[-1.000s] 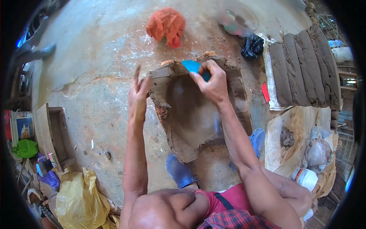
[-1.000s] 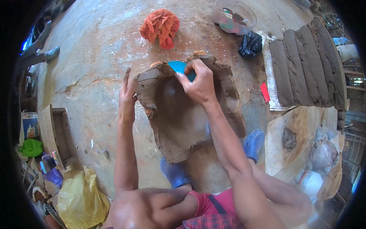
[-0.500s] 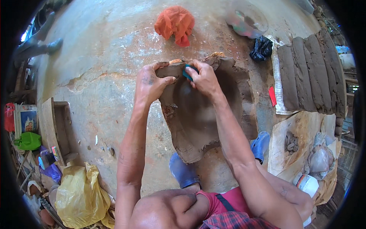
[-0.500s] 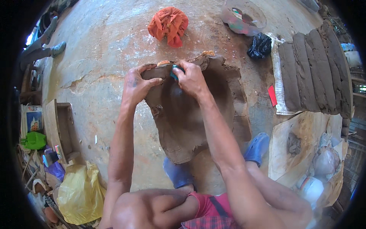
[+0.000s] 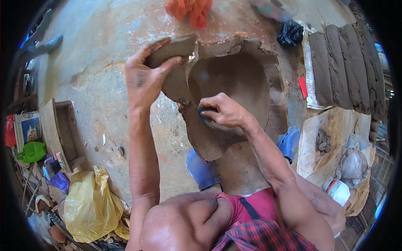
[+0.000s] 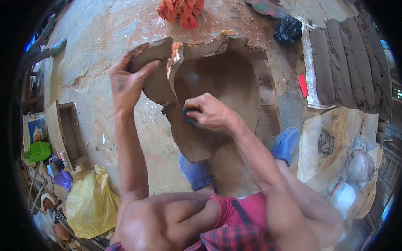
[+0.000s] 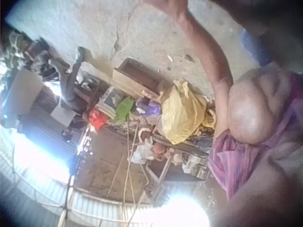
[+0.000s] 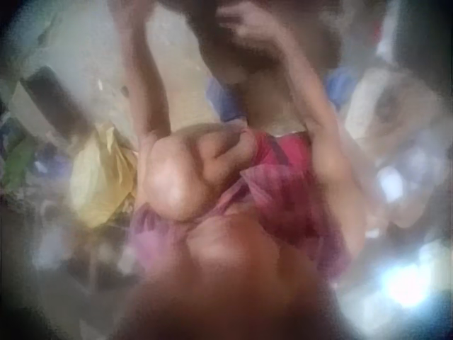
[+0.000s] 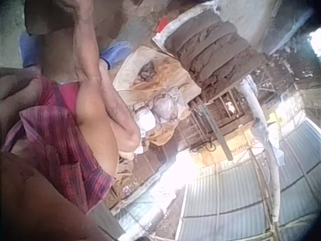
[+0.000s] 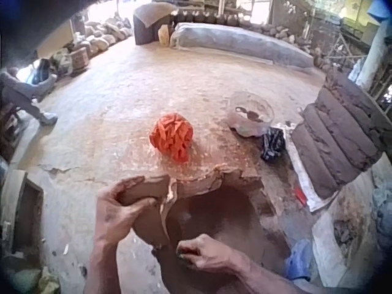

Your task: The person joins two molded clay halves together, smoothing the interior with a cloth and the exterior joint with a metal scraper tool. They then reinforce the pot by adding a clay coil to the rim and refine the walls using a blue plastic tool.

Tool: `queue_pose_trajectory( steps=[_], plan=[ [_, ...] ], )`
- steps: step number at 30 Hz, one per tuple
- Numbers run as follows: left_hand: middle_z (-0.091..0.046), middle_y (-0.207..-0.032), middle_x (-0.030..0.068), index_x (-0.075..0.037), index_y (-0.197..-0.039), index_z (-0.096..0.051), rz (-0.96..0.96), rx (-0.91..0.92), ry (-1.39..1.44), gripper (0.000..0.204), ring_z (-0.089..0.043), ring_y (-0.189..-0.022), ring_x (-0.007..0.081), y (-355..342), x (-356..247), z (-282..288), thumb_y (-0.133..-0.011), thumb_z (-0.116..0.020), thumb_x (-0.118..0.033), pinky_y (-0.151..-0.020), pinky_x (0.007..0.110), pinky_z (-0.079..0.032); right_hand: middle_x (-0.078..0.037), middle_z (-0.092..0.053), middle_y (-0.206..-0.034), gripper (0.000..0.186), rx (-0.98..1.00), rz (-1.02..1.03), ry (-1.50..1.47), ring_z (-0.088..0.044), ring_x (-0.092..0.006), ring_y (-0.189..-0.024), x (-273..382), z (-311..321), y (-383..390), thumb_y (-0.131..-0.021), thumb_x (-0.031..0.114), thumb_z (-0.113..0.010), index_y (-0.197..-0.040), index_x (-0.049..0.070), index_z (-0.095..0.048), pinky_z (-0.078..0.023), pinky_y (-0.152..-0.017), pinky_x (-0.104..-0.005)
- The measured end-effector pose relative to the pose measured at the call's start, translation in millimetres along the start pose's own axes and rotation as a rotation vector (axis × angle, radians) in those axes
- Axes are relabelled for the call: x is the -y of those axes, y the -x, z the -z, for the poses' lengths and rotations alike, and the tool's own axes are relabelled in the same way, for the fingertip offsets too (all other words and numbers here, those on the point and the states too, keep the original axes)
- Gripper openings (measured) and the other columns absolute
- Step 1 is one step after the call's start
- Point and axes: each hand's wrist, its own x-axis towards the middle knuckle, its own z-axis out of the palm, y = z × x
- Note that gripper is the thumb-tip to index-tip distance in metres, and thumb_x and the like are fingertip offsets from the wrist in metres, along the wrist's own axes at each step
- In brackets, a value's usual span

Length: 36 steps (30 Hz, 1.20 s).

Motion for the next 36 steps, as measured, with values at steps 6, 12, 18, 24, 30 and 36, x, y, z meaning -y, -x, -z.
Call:
queue_pose_trajectory(
  steps=[6, 12, 18, 24, 30, 36],
  plan=[
    [-0.077, -0.111, 0.0113, 0.002, -0.126, -0.073, -0.067, -0.121, 0.060, 0.050, -0.072, -0.097, 0.0158, 14.5, -24.6, 19.2, -0.078, -0.088, 0.003, -0.088, 0.029, -0.059, -0.018, -0.069, -0.077, 0.008, 0.175, -0.031, 0.043, -0.069, -0.0314, -0.070, 0.5, -6.7, 77.8, -0.091, 0.004, -0.068, -0.096, -0.001, -0.068, -0.050, -0.063, -0.0413],
    [-0.076, -0.116, 0.0118, 0.003, -0.127, -0.072, -0.191, -0.145, -0.025, 0.054, -0.072, -0.101, 0.0180, 40.7, -67.3, 17.6, -0.076, -0.089, 0.004, -0.091, 0.031, -0.059, -0.022, -0.071, -0.090, 0.017, 0.331, -0.210, 0.292, -0.070, -0.0427, -0.086, 15.7, 1.9, 124.3, -0.086, 0.010, -0.071, -0.102, 0.006, -0.071, -0.053, -0.073, -0.0497],
    [-0.075, -0.118, 0.0141, 0.003, -0.126, -0.069, -0.661, 0.354, -0.130, 0.061, -0.071, -0.106, 0.0212, 39.2, -126.0, -33.1, -0.070, -0.092, 0.003, -0.094, 0.034, -0.057, -0.014, -0.075, -0.098, 0.025, -0.493, 0.419, 0.121, -0.071, -0.0308, -0.089, 103.2, 30.8, 76.7, -0.079, 0.005, -0.081, -0.103, 0.005, -0.075, -0.053, -0.074, -0.0426],
    [-0.069, -0.129, 0.0166, 0.003, -0.137, -0.061, -0.438, 0.406, 0.291, 0.051, -0.066, -0.118, 0.0209, -17.1, -121.5, -57.7, -0.093, -0.080, -0.014, -0.102, 0.033, -0.052, -0.016, -0.071, -0.112, 0.023, -0.829, 0.422, 0.071, -0.068, -0.0297, -0.099, 136.0, 60.1, 163.1, -0.092, 0.006, -0.069, -0.115, 0.001, -0.070, -0.053, -0.084, -0.0479],
    [-0.049, -0.160, 0.0152, -0.007, -0.160, -0.043, 0.119, 0.350, -0.158, 0.081, -0.045, -0.148, 0.0271, -63.6, 63.4, -31.5, -0.100, -0.066, -0.055, -0.120, 0.041, -0.037, -0.017, -0.067, -0.126, 0.022, -1.323, 0.329, 0.491, -0.066, -0.0278, -0.107, 190.7, 136.6, 344.2, -0.106, 0.008, -0.058, -0.124, -0.001, -0.065, -0.054, -0.094, -0.0485],
    [-0.035, -0.167, 0.0133, -0.014, -0.168, -0.023, 0.451, 0.316, 0.240, 0.077, -0.040, -0.150, 0.0309, -28.0, 121.0, -32.0, -0.107, -0.058, -0.044, -0.119, 0.043, -0.040, -0.007, -0.071, -0.109, 0.025, -1.614, -0.480, 0.966, -0.062, -0.0182, -0.100, 103.8, 178.1, 454.8, -0.104, 0.021, -0.067, -0.118, 0.001, -0.071, -0.048, -0.095, -0.0324]
  ],
)
